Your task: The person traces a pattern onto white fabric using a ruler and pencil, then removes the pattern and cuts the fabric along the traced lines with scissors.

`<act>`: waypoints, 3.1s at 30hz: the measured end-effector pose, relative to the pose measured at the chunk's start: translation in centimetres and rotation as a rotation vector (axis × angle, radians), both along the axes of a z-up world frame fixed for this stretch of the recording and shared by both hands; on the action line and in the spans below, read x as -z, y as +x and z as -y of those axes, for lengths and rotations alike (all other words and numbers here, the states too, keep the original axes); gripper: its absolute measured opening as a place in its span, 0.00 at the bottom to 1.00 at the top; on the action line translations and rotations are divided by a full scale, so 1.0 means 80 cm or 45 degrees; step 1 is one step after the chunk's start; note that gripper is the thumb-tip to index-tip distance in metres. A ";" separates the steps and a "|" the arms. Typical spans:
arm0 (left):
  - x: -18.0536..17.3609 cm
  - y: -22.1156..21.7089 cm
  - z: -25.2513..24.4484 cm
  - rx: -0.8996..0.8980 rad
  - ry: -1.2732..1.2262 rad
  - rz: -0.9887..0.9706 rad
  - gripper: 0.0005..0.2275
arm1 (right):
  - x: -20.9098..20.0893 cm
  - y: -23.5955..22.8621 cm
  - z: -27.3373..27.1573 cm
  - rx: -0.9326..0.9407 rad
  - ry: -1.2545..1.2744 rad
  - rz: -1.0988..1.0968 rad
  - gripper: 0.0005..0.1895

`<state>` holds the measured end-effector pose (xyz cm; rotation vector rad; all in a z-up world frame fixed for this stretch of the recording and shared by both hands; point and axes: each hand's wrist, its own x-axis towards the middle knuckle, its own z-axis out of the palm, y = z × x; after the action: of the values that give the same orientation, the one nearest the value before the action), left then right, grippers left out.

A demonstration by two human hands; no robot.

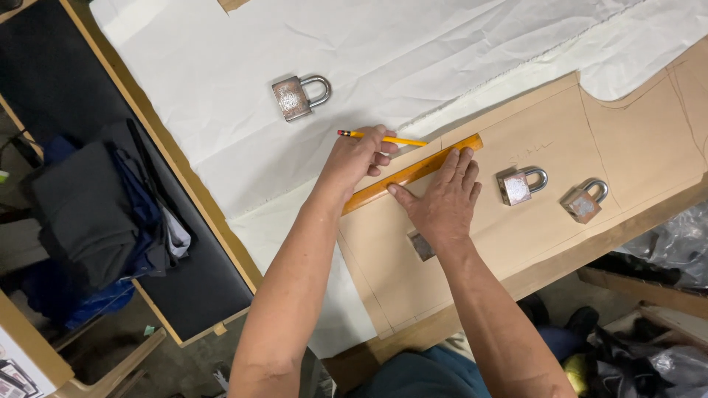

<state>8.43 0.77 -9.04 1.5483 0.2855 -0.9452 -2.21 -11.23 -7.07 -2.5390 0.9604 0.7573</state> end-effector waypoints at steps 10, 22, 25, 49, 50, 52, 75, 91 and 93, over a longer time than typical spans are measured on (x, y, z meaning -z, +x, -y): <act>-0.023 0.017 0.030 0.298 0.055 0.114 0.18 | -0.018 0.010 -0.001 -0.005 0.005 -0.073 0.65; -0.161 -0.017 -0.112 0.910 0.666 0.285 0.20 | -0.019 0.014 -0.004 -0.074 -0.040 -0.117 0.68; -0.148 -0.028 -0.151 0.942 0.770 0.343 0.19 | -0.020 0.013 -0.004 -0.049 0.005 -0.127 0.69; -0.153 -0.134 -0.220 0.294 0.858 0.106 0.13 | 0.066 0.010 0.008 -0.140 -0.212 0.300 0.71; -0.154 -0.133 -0.219 0.279 0.823 0.074 0.14 | 0.066 0.010 0.007 -0.134 -0.213 0.294 0.71; -0.155 -0.131 -0.216 0.258 0.789 0.041 0.15 | 0.061 0.012 0.008 -0.133 -0.212 0.289 0.71; -0.128 -0.125 -0.212 0.191 0.635 0.549 0.12 | 0.005 0.031 -0.011 -0.022 -0.021 0.066 0.68; -0.029 -0.050 -0.020 -0.113 0.039 0.646 0.09 | 0.037 0.025 0.002 -0.069 -0.115 0.073 0.69; -0.033 -0.044 -0.002 0.022 0.091 0.568 0.13 | 0.050 0.023 0.005 -0.100 -0.160 0.012 0.65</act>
<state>4.87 0.92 -6.42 1.7814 -0.0118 -0.5844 -0.38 -11.66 -11.05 -2.7001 0.9374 0.7280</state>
